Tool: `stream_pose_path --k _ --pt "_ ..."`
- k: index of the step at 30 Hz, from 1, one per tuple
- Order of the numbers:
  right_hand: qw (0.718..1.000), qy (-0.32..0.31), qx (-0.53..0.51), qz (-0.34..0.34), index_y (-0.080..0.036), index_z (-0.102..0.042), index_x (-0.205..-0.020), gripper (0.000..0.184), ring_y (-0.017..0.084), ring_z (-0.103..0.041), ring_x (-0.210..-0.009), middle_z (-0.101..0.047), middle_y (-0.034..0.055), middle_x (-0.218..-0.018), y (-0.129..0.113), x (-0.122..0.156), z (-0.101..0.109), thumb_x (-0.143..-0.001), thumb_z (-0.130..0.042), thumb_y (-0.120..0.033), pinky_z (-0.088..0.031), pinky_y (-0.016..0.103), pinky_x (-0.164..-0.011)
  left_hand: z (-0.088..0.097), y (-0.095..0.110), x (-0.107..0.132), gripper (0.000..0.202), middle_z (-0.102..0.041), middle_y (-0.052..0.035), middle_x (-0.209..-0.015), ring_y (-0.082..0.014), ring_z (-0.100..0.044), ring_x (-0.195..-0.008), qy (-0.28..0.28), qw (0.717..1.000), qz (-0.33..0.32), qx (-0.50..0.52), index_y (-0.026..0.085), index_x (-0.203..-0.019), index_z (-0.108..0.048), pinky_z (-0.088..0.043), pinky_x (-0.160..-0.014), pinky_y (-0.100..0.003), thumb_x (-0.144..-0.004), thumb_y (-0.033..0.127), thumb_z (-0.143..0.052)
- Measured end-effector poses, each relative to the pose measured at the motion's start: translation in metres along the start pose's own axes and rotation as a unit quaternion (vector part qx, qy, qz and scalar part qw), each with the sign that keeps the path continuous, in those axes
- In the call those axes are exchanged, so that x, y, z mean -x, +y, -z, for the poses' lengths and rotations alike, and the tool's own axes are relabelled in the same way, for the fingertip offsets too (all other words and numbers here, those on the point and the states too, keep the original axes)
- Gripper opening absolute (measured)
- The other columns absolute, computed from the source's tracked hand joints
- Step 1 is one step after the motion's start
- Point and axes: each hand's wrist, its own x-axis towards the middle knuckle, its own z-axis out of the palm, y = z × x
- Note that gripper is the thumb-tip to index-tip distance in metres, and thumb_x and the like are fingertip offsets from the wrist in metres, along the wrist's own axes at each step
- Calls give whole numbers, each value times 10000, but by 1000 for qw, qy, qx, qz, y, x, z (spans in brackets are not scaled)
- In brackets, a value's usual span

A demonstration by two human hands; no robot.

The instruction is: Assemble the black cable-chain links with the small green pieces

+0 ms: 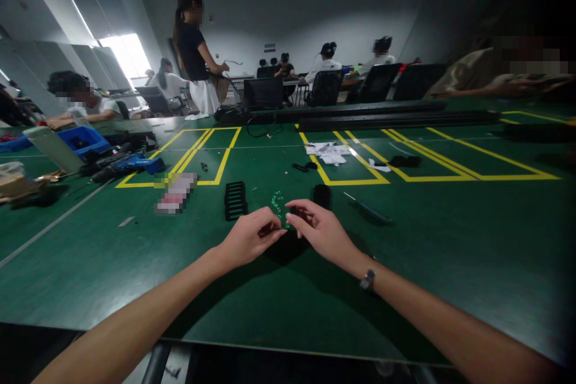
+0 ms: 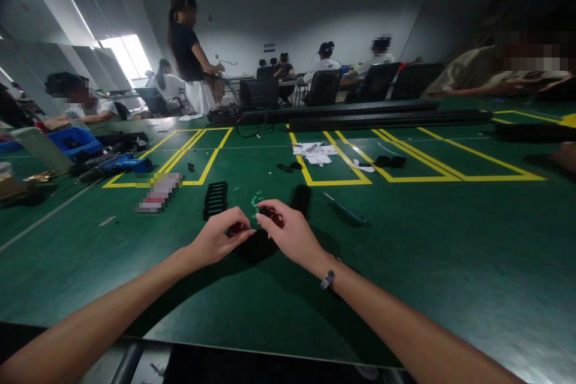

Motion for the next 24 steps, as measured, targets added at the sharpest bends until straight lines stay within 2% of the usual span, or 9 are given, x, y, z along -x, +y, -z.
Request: stream_pose_path --k 4,8,24 --pt "992 -1 122 38 -235 -626 -1172 224 158 -607 -721 -671 14 -896 -1 0 3 -971 -586 -326 -469 269 -629 -1 -1 0 157 -550 -18 -836 -107 -482 -706 -19 1000 7 -19 160 -951 -588 -378 -649 -231 -972 308 -541" --pt "983 -8 173 64 -241 -635 -1182 223 175 -626 -790 -686 19 -993 -2 0 2 -973 -583 -297 -479 289 -695 -1 2 0 150 -545 -19 -832 -109 -479 -708 -25 999 3 -25 159 -952 -587 -370 -644 -229 -979 292 -521" --pt "977 -28 191 86 -222 -649 -1171 231 212 -658 -929 -698 50 -1075 -5 1 3 -953 -571 -236 -498 317 -797 -1 4 -1 144 -554 -25 -832 -114 -495 -708 -32 999 -11 -27 157 -975 -597 -390 -651 -235 -979 266 -503"
